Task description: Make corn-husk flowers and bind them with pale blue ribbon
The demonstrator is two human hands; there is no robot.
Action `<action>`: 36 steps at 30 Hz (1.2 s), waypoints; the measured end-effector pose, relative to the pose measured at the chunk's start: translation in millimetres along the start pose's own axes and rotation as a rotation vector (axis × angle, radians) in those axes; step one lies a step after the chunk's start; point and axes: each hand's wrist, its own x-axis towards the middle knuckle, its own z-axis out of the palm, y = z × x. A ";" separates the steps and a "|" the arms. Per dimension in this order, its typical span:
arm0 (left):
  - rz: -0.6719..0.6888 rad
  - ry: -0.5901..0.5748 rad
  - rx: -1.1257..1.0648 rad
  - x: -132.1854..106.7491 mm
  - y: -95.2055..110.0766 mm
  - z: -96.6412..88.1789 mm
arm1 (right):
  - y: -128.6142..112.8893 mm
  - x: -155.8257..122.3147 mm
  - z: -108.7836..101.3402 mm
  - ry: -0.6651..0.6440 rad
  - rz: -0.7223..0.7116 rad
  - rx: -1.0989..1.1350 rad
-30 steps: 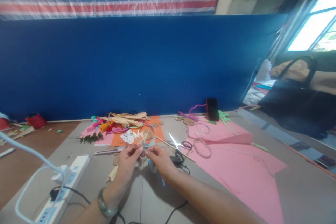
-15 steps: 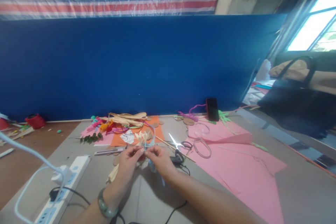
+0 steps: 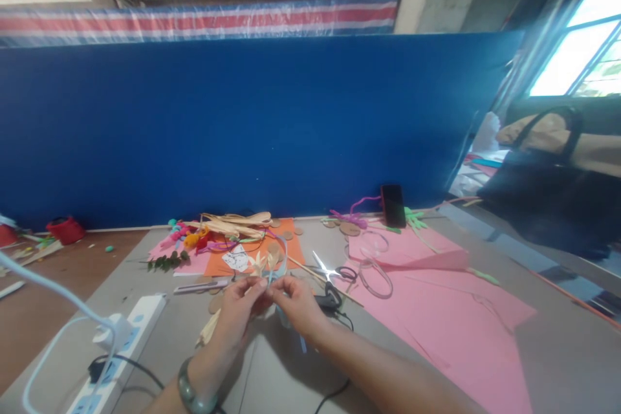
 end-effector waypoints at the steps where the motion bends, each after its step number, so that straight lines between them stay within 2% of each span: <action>1: 0.012 0.006 0.012 0.1 1.6 0.1 | 0.1 0.2 0.4 0.005 -0.008 -0.013; 6: 0.124 0.008 0.046 -0.9 5.6 0.8 | 0.6 0.4 1.1 0.010 -0.047 -0.045; 10: 0.149 -0.014 0.043 -1.2 3.8 1.2 | -1.0 -1.1 -0.3 0.015 -0.063 -0.061; 17: 0.079 -0.014 0.031 -4.2 11.3 3.9 | -1.1 0.3 -3.5 0.009 -0.056 -0.032; 25: 0.062 -0.084 0.136 -8.7 23.5 4.0 | -10.3 1.3 -8.9 -0.041 -0.002 -0.036; 33: 0.024 -0.136 0.181 -9.1 24.5 2.8 | -12.1 3.3 -13.5 -0.145 0.045 -0.054; 36: 0.022 -0.143 0.199 -8.6 23.6 2.0 | -12.8 4.6 -15.7 -0.103 0.059 -0.069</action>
